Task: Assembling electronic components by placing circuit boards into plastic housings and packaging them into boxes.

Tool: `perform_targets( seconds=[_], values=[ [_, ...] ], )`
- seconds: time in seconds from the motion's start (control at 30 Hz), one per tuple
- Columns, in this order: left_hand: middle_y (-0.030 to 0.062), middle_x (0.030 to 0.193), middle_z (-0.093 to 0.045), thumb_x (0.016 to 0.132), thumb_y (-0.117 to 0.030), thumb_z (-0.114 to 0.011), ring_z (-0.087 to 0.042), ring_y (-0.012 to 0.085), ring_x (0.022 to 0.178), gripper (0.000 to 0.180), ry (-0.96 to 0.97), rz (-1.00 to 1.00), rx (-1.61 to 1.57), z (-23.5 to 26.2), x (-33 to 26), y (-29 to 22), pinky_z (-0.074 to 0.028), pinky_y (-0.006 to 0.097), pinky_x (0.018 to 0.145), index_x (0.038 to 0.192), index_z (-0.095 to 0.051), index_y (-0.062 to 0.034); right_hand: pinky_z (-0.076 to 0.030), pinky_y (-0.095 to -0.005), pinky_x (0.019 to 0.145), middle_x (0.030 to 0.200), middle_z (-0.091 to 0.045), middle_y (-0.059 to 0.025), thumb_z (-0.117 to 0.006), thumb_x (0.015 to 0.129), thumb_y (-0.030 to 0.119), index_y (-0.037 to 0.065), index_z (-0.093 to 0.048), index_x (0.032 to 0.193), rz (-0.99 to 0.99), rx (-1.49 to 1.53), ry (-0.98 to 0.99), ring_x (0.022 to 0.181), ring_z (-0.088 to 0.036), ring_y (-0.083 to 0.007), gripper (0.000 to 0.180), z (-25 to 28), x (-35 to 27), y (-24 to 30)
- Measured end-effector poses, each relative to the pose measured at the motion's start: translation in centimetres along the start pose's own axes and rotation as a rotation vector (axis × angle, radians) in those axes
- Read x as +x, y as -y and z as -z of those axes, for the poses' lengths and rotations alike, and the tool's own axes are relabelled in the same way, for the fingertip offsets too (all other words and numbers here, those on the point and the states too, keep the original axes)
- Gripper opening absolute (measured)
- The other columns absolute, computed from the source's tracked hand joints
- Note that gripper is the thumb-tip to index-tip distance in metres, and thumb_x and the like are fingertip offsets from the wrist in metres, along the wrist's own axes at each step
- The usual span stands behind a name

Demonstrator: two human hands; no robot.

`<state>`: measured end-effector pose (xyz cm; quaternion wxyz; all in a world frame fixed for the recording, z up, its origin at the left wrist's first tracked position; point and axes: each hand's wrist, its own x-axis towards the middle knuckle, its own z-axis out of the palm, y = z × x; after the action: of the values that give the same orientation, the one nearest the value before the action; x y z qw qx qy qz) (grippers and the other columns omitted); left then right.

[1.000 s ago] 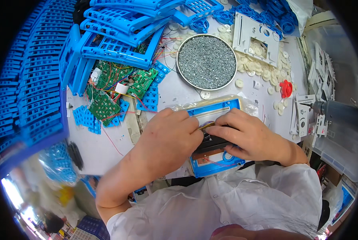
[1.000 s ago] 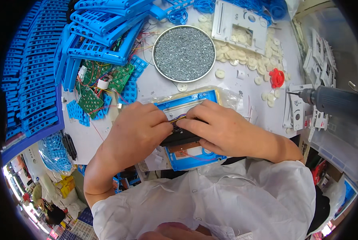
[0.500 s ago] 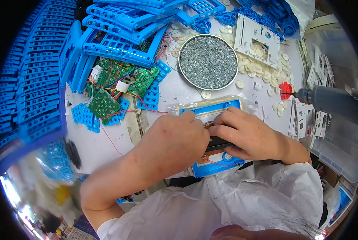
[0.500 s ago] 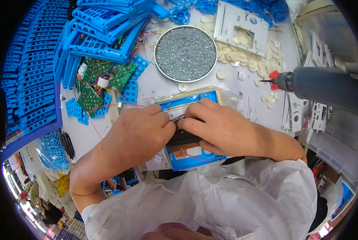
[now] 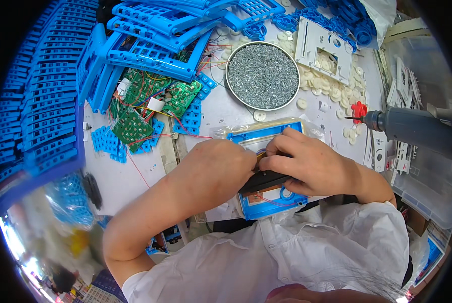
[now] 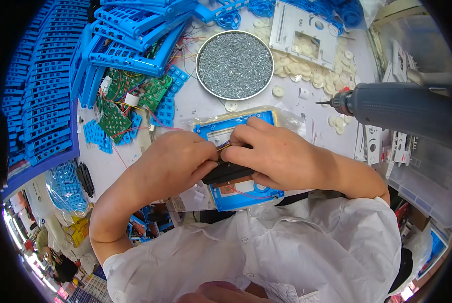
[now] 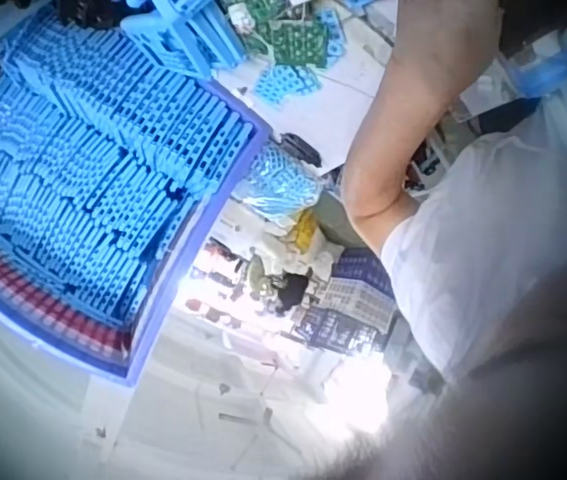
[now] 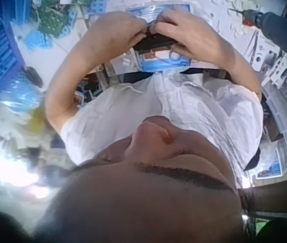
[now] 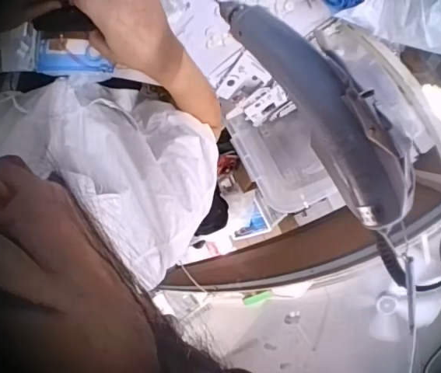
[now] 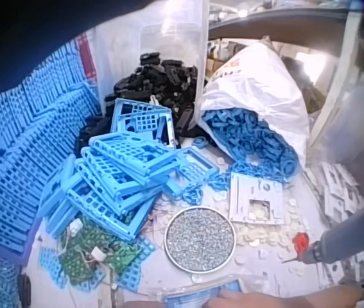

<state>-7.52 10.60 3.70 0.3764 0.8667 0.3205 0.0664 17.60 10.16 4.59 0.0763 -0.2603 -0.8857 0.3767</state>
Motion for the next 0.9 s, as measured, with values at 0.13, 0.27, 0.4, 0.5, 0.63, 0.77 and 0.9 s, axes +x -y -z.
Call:
perform_targets(
  seconds=[0.13,0.27,0.4,0.5,0.63,0.77,0.9],
  values=[
    [0.0138,0.076,-0.068,0.085,-0.013,-0.070,-0.066,0.0353,0.072,0.009,-0.021,0.024,-0.065,0.3,0.0,0.0,-0.050,0.047,0.065,0.083,-0.069,-0.0046,-0.052,-0.0406,0.078,0.107,-0.054,-0.0093,-0.074,0.069,0.000,0.010,-0.058,0.115,-0.004,-0.011,-0.014,0.098,-0.055,-0.0321,0.049,-0.1,0.0,0.0],
    [0.0161,0.071,-0.068,0.085,-0.014,-0.070,-0.067,0.0367,0.068,0.013,-0.024,0.113,-0.150,0.8,0.3,-0.3,-0.051,0.046,0.064,0.078,-0.069,-0.0026,-0.050,-0.0418,0.079,0.108,-0.054,-0.0084,-0.079,0.065,0.003,0.012,-0.061,0.117,-0.017,-0.009,-0.015,0.096,-0.053,-0.0312,0.056,-0.3,0.0,-0.1],
    [0.0160,0.071,-0.069,0.086,-0.015,-0.071,-0.068,0.0350,0.067,0.015,-0.029,0.151,-0.156,0.4,0.6,0.0,-0.052,0.044,0.063,0.078,-0.070,-0.0026,-0.052,-0.0407,0.077,0.106,-0.054,-0.0088,-0.076,0.066,0.001,0.011,-0.058,0.115,-0.004,-0.023,-0.026,0.096,-0.055,-0.0312,0.053,-0.1,0.2,0.1],
    [0.0143,0.071,-0.070,0.085,-0.015,-0.073,-0.069,0.0324,0.065,0.014,-0.029,0.171,-0.196,0.4,0.8,0.3,-0.051,0.041,0.061,0.080,-0.071,-0.0027,-0.052,-0.0400,0.074,0.105,-0.054,-0.0087,-0.075,0.067,0.000,0.010,-0.057,0.114,-0.002,-0.021,-0.035,0.095,-0.055,-0.0310,0.051,-0.1,0.2,0.0],
    [0.0139,0.072,-0.070,0.085,-0.014,-0.073,-0.069,0.0316,0.066,0.013,-0.025,0.184,-0.237,0.7,0.9,0.3,-0.051,0.040,0.062,0.081,-0.072,-0.0025,-0.052,-0.0400,0.073,0.104,-0.054,-0.0086,-0.075,0.068,0.000,0.011,-0.057,0.114,0.004,-0.024,-0.046,0.094,-0.055,-0.0310,0.051,-0.3,0.2,-0.1],
    [0.0142,0.072,-0.070,0.085,-0.014,-0.073,-0.069,0.0317,0.067,0.012,-0.011,0.195,-0.239,0.7,1.0,0.2,-0.051,0.040,0.062,0.082,-0.072,-0.0024,-0.052,-0.0401,0.072,0.103,-0.054,-0.0084,-0.075,0.068,0.000,0.011,-0.058,0.113,0.017,-0.021,-0.046,0.094,-0.055,-0.0306,0.050,-0.3,0.3,-0.1],
    [0.0143,0.072,-0.070,0.084,-0.013,-0.073,-0.069,0.0321,0.066,0.011,-0.024,0.202,-0.226,0.5,0.9,0.3,-0.051,0.040,0.062,0.082,-0.072,-0.0026,-0.053,-0.0407,0.074,0.106,-0.054,-0.0084,-0.077,0.068,0.003,0.012,-0.060,0.114,0.006,-0.036,-0.001,0.096,-0.055,-0.0307,0.050,-0.2,0.4,0.0]
  ],
)
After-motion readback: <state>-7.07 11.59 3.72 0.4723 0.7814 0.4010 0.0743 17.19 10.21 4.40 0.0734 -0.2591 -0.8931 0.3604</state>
